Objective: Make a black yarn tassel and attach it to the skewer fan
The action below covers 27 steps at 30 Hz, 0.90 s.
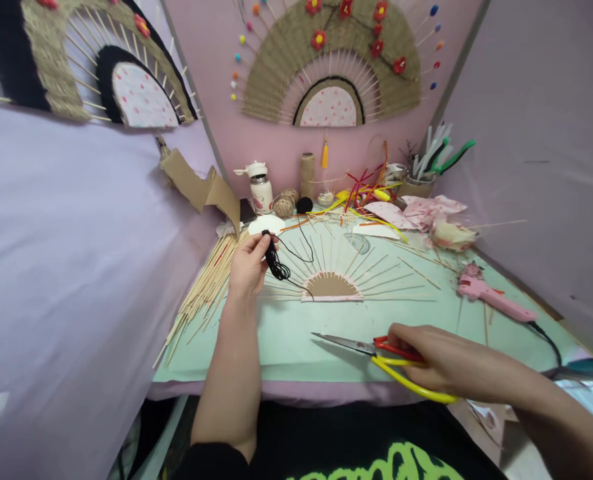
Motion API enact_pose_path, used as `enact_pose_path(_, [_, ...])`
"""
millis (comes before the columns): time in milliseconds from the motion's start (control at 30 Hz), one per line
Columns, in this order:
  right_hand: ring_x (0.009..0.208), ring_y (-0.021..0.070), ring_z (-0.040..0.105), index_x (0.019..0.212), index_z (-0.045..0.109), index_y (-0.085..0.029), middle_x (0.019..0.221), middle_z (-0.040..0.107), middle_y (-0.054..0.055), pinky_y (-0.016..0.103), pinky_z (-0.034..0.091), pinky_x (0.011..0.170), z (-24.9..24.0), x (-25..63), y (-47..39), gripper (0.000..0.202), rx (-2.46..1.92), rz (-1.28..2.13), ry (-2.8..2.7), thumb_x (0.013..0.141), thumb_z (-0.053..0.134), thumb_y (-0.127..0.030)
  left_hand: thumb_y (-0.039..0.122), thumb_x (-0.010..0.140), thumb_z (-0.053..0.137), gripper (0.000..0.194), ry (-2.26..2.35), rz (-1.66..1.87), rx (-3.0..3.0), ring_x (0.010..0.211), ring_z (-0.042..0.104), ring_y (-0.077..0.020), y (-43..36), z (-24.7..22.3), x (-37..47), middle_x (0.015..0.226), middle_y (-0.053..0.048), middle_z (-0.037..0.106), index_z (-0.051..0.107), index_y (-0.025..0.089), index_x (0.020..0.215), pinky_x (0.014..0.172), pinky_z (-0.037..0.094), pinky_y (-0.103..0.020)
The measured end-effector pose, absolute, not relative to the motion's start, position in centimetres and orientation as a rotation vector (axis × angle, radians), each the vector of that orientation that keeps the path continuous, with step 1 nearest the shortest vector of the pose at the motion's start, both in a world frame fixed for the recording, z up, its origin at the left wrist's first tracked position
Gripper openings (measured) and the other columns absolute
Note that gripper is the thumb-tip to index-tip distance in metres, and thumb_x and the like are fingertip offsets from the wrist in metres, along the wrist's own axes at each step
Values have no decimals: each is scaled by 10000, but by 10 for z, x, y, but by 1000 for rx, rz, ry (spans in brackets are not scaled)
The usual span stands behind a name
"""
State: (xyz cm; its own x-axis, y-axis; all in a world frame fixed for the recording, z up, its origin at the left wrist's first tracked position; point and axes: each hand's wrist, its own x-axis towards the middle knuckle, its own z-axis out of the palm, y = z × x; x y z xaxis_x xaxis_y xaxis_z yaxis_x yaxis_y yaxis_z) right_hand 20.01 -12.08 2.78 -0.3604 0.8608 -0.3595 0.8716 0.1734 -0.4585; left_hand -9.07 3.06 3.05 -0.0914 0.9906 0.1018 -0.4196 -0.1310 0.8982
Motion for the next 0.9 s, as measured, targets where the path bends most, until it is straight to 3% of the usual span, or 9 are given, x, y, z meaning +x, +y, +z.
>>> enact_pose_path(100, [661, 142, 437, 885, 533, -207, 759, 509, -3, 251, 352, 586, 24, 212, -123, 299, 1789, -1468, 2351, 839, 559, -501, 345, 553, 865, 341, 879, 1555, 921, 655, 597, -75, 23, 27, -91, 747, -3, 671, 708, 162, 795, 574, 468, -172])
enact_pose_path(233, [732, 141, 444, 1061, 521, -211, 867, 489, 10, 261, 399, 648, 22, 192, -122, 509, 1687, -2196, 2326, 731, 693, -558, 309, 519, 880, 342, 890, 1603, 926, 692, 614, -88, 11, 21, -86, 751, -4, 682, 698, 166, 771, 626, 482, -192])
enact_pose_path(400, [579, 75, 354, 941, 522, -190, 764, 440, -17, 233, 311, 537, 17, 138, -115, 424, 1658, -2795, 1915, 830, 584, -594, 302, 575, 849, 302, 909, 1634, 928, 699, 622, -92, -7, 15, -83, 754, 4, 681, 682, 180, 795, 635, 488, -198])
enact_pose_path(533, [514, 49, 319, 891, 520, -187, 694, 424, -42, 206, 231, 467, 17, 115, -110, 458, 1720, -2881, 1697, 778, 641, -614, 269, 613, 822, 263, 968, 1699, 921, 718, 631, -94, -21, 9, -87, 755, 2, 688, 678, 182, 816, 675, 496, -201])
enact_pose_path(900, [488, 41, 346, 882, 542, -180, 656, 438, -51, 189, 250, 445, 18, 108, -109, 442, 1718, -2761, 1685, 808, 607, -610, 231, 705, 753, 122, 1123, 1748, 1091, 746, 647, -125, -39, -11, -91, 770, -3, 701, 697, 196, 807, 705, 507, -234])
